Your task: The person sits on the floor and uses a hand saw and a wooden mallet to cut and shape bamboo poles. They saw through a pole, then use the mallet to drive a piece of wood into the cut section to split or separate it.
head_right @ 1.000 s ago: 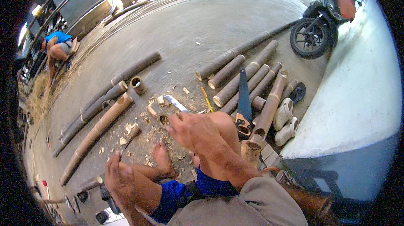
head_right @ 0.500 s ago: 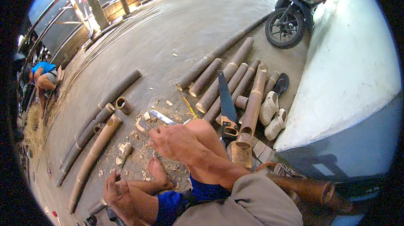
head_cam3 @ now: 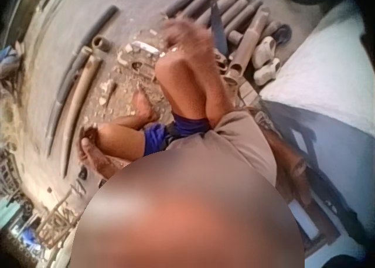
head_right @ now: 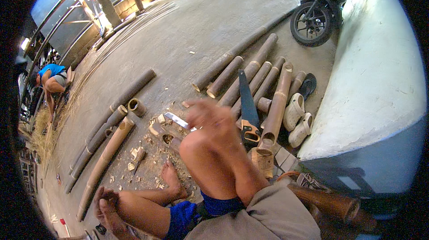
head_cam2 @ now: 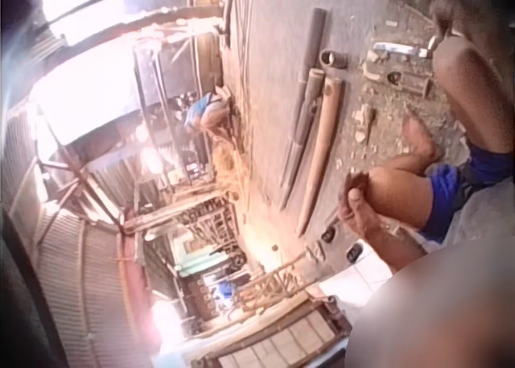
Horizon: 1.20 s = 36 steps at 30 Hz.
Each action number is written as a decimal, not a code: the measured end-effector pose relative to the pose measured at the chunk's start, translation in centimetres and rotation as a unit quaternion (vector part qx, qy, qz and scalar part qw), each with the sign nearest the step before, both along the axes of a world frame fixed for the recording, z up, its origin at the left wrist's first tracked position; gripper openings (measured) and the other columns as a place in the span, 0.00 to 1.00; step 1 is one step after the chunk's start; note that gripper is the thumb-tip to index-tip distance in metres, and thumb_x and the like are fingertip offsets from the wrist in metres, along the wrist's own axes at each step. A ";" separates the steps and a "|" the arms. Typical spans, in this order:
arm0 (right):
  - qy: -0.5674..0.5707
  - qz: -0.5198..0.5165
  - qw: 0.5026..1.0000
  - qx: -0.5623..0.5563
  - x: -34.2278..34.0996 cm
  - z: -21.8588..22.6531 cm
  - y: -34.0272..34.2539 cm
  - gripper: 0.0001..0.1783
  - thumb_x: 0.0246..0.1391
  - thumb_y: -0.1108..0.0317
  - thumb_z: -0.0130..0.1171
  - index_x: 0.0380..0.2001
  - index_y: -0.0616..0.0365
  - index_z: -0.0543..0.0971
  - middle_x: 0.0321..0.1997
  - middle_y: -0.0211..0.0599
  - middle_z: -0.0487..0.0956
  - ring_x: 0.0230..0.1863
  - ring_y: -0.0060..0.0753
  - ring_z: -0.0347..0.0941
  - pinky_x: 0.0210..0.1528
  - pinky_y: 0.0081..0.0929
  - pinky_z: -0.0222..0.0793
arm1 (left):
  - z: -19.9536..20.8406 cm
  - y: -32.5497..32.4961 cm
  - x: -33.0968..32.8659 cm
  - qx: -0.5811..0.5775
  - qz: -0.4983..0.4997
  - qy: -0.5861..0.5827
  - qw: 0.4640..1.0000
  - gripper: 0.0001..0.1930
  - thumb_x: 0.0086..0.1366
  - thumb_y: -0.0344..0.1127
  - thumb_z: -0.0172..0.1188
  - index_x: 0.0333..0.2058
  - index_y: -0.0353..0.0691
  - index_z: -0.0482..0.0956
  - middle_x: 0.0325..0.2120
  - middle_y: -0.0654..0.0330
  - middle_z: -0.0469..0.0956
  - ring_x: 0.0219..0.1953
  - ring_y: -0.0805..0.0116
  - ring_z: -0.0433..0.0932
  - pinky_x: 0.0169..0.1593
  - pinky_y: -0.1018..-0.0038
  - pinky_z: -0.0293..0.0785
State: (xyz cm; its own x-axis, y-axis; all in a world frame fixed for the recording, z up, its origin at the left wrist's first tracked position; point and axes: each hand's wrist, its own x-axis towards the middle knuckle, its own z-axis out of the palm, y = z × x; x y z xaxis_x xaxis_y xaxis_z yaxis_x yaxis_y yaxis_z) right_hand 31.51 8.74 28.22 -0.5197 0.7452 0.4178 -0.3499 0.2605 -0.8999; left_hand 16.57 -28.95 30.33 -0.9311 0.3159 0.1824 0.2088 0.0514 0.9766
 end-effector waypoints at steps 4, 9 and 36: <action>-0.011 -0.095 0.968 -0.233 2.6 -8.8 7.3 0.17 0.70 0.58 0.56 0.48 0.62 0.80 0.28 0.35 0.81 0.25 0.28 0.80 0.32 0.27 0.80 | 0.2 -2.7 -2.8 -0.035 0.056 -0.001 0.998 0.22 0.76 0.45 0.53 0.58 0.33 0.77 0.42 0.55 0.84 0.42 0.66 0.82 0.49 0.69 0.80; -0.292 -0.110 0.873 -0.375 1.4 -24.2 12.3 0.22 0.65 0.56 0.60 0.52 0.64 0.79 0.32 0.38 0.82 0.28 0.26 0.80 0.28 0.28 0.78 | -3.8 -3.0 -7.6 -0.046 0.025 -0.066 0.996 0.23 0.75 0.46 0.56 0.58 0.33 0.77 0.41 0.54 0.84 0.40 0.66 0.83 0.45 0.69 0.81; -0.088 -0.200 0.849 -0.481 -10.8 -32.3 14.9 0.50 0.49 0.45 0.71 0.67 0.59 0.61 0.59 0.49 0.76 0.54 0.52 0.78 0.58 0.50 0.75 | -17.2 6.0 -13.1 -0.228 -0.137 -0.281 0.922 0.24 0.75 0.47 0.57 0.59 0.35 0.78 0.46 0.50 0.84 0.47 0.58 0.84 0.53 0.65 0.79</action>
State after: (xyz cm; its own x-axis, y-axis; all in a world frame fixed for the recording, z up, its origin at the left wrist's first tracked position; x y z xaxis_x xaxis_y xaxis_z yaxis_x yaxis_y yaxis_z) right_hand 20.73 23.66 -4.04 -0.1353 0.8295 -0.5419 -0.2451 -0.5579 -0.7929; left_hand 3.49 -22.97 13.11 -0.7124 0.4777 -0.5141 -0.2572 0.5039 0.8246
